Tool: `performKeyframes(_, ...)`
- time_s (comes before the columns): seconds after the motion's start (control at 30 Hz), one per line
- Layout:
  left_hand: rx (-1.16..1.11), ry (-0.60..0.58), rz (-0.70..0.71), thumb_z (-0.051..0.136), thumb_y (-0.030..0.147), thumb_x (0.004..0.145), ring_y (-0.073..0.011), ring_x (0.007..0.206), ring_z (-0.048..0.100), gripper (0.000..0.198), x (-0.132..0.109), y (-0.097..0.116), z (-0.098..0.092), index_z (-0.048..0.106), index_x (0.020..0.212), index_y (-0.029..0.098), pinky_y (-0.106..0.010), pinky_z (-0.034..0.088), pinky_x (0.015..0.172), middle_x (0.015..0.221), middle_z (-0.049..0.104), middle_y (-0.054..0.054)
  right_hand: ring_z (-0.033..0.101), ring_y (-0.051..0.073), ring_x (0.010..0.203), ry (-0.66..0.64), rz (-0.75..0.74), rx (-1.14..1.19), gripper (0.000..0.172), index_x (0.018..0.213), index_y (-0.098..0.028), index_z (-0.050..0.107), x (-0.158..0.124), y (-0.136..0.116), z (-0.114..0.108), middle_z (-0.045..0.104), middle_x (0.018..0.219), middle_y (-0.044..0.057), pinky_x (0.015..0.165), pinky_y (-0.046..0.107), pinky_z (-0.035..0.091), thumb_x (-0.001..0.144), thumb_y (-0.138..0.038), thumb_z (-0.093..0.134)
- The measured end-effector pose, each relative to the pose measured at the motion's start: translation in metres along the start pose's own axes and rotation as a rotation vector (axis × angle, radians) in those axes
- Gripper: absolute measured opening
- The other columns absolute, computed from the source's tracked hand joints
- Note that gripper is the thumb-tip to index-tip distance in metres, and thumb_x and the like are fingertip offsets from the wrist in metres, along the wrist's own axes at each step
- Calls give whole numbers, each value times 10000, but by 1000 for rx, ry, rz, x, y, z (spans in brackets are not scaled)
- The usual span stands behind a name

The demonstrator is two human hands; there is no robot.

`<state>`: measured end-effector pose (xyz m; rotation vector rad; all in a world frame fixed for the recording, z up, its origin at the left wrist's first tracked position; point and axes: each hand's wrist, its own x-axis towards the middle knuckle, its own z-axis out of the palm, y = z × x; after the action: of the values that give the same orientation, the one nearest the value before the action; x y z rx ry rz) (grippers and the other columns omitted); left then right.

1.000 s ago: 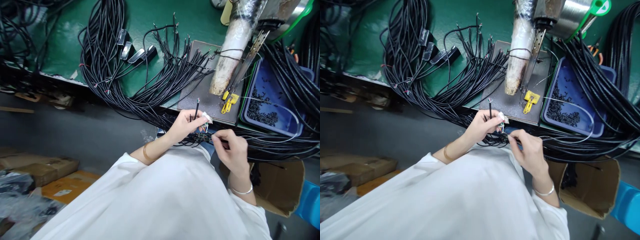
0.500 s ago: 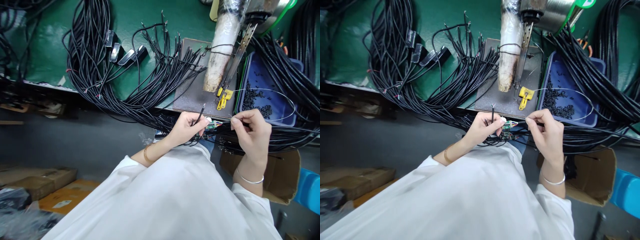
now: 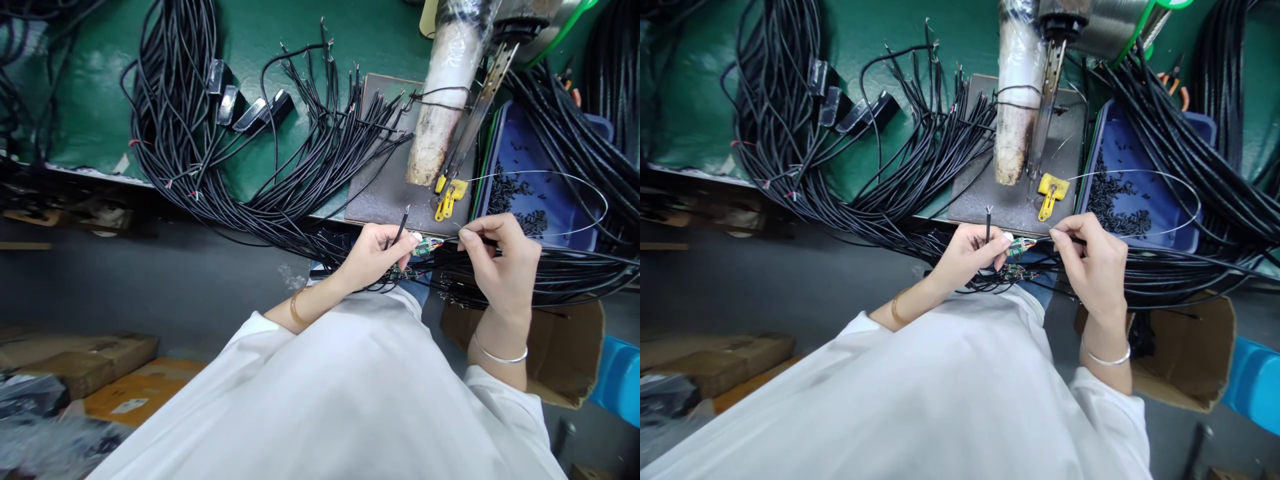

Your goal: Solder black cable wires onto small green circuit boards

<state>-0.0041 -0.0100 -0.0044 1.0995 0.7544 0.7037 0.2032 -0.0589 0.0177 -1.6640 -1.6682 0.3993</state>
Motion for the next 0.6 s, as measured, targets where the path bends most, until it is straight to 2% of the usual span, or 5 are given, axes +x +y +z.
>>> performKeyframes(0.2, -67, 3, -48, 692, 514, 878, -52, 492, 415, 498, 1, -1, 0, 559, 574, 143, -216, 309, 507, 519, 567, 12, 596, 79, 611, 1, -13, -9, 95, 906, -216, 624, 1, 0, 1, 652, 726, -42, 562, 213, 435, 953, -294, 650)
performKeyframes(0.37, -108, -19, -120, 708, 555, 846, -32, 441, 334, 528, 3, 1, -1, 560, 564, 134, -224, 230, 458, 503, 554, 17, 574, 65, 609, -2, -16, -11, 84, 907, -214, 623, 2, 0, 1, 653, 727, -48, 584, 200, 431, 951, -279, 653)
performKeyframes(0.6, -190, -51, -183, 721, 515, 849, -17, 398, 258, 504, 5, -2, -3, 542, 567, 138, -234, 155, 443, 479, 544, 25, 587, 63, 613, 1, -22, -17, 85, 904, -212, 616, 3, 1, 3, 656, 734, -50, 581, 194, 425, 954, -272, 648)
